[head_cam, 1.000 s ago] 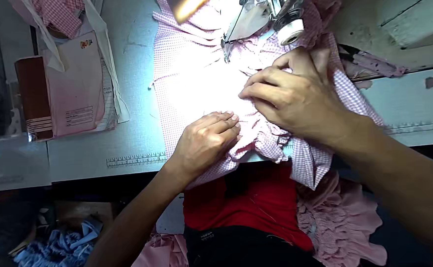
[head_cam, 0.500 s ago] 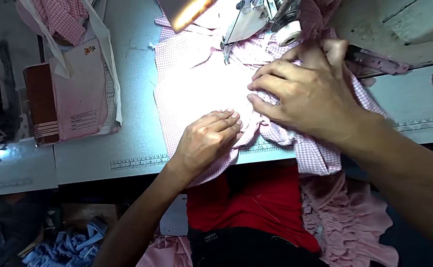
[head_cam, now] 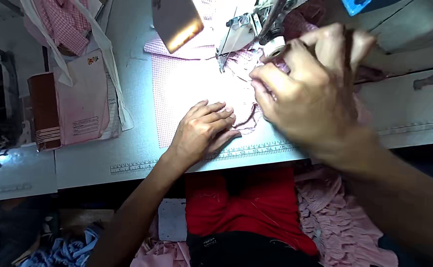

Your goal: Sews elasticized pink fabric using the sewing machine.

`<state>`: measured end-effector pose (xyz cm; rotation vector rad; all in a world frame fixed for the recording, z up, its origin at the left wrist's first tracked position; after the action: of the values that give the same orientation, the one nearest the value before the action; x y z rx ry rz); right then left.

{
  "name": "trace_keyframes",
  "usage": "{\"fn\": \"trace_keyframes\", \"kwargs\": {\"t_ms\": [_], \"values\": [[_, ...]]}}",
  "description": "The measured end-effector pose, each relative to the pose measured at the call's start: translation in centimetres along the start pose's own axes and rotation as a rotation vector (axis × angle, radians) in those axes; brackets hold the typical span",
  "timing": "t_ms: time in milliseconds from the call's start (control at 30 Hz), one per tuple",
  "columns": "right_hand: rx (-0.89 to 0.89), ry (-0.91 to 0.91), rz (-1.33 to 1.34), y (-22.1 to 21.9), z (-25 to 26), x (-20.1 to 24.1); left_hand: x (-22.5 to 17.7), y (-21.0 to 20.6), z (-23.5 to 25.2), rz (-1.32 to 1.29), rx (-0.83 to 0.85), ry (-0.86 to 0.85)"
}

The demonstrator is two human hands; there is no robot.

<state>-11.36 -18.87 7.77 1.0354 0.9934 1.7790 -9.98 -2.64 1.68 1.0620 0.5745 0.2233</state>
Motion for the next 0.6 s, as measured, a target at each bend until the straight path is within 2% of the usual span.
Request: {"fn": "trace_keyframes", "kwargs": {"t_ms": [67, 133, 233, 333, 467, 600], "values": [[-0.084, 0.051, 0.162, -0.7, -0.9, 1.9, 0.7, -0.1, 0.2, -0.033, -0.015, -0.041], [-0.017, -0.004, 0.292, -3.7, -1.3, 0.9, 1.2, 0.0, 0.5, -0.041, -0.019, -0.097], [0.023, -0.135, 0.311, -5.7, -1.2, -1.7, 1.2, 0.2, 0.9, 0.024, -0.022, -0.143], [0.038, -0.130, 0.299, -5.7, -1.2, -2.0, 0.7, 0.1, 0.7, 0.052, -0.093, -0.163], [-0.003, -0.105, 0.286, -6.0, -1.0, -2.5, 2.3, 0.3, 1.9, -0.096, -0.066, -0.039], [-0.009, -0.115, 0.311, -5.9, -1.1, -2.5, 4.5, 0.6, 3.2, -0.112, -0.021, 0.037]]}}
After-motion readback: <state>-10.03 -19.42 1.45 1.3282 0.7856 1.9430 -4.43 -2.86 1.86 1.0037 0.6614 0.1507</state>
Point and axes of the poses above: each hand's wrist, its own z-axis towards the middle knuckle, its own y-axis out of the back of the hand, x = y × z, the point moved 6 cm from there along z, towards the middle knuckle, and after that the axes turned 6 degrees about z, right-handed, at the moved point
